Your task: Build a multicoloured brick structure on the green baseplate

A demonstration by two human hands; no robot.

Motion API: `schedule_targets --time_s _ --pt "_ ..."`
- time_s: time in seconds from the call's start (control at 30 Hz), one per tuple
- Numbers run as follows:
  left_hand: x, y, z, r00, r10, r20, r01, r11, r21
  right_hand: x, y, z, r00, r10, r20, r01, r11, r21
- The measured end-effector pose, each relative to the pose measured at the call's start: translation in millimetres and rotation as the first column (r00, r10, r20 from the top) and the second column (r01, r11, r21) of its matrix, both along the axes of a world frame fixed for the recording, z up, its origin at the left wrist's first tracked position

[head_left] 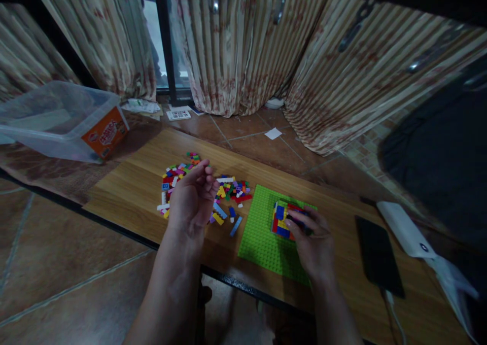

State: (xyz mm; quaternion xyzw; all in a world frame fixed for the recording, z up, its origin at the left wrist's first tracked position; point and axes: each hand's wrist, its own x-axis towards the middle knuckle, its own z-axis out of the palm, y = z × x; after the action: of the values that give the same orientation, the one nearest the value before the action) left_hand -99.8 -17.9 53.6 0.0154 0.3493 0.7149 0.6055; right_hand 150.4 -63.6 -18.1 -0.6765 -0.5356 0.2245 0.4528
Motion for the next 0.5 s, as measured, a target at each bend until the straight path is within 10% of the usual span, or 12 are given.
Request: schedule_targets --time_s 0.5 --pt "-0.2 0.0 -0.5 1.000 -0.012 -0.007 0.012 1.000 0.000 4.2 1.3 1.4 0.998 0.005 0.056 -0.005 1.000 0.006"
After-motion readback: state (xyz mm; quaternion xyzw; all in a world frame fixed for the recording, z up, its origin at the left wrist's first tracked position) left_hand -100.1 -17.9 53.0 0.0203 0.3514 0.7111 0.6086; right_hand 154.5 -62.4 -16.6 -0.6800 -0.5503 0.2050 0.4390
